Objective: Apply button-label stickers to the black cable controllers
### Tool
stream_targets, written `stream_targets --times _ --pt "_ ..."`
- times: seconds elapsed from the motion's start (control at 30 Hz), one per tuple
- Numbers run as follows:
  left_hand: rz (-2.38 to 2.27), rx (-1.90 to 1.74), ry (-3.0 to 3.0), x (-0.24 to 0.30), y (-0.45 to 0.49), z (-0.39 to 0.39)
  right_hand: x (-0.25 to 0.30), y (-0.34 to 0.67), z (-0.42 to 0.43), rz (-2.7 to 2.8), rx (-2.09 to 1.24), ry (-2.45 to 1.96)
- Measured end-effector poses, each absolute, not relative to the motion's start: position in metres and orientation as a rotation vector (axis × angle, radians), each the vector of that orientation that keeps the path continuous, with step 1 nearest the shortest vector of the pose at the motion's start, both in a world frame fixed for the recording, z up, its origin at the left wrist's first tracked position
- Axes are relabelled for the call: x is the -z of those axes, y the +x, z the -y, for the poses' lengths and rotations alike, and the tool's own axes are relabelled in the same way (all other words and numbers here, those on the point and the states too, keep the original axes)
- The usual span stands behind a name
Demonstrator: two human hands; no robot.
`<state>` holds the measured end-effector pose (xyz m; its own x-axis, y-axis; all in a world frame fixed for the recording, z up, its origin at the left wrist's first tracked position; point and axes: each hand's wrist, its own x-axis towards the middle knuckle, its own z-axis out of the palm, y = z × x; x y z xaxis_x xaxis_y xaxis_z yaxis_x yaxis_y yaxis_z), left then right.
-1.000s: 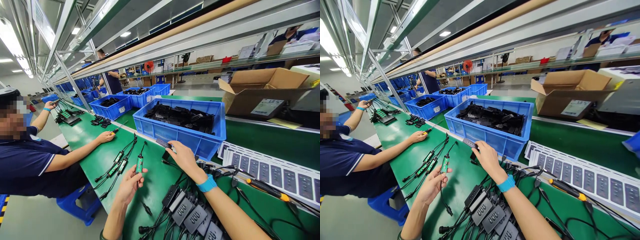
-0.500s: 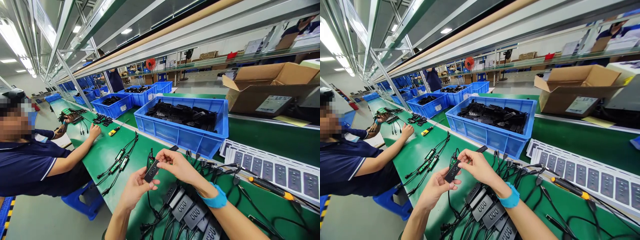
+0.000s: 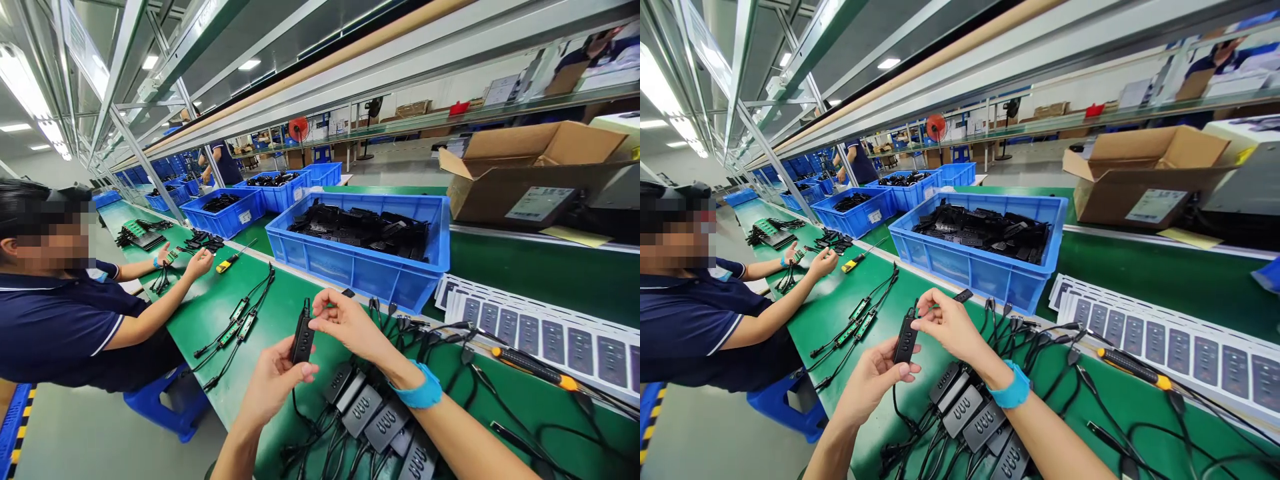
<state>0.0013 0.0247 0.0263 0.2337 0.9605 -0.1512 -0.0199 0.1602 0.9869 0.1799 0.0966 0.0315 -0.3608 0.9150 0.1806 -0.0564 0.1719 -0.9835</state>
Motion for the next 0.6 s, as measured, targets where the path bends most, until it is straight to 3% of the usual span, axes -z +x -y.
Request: stream_targets --times 0.17,0.4,0.6 --pt "-1.154 -0.982 1.411 -0.024 0.005 -0.021 -0.026 0.177 -0.098 1.573 -1.602 -0.754" --pt "-1.334 -0.941 1.748 -0.021 0.005 -0.018 -0.022 0.169 -0.091 1.673 -1.37 -0.79" --pt "-1.245 -0.877 1.597 -0.029 -0.004 -0.019 -0.041 0.187 -0.1 1.152 -1.489 -0.666"
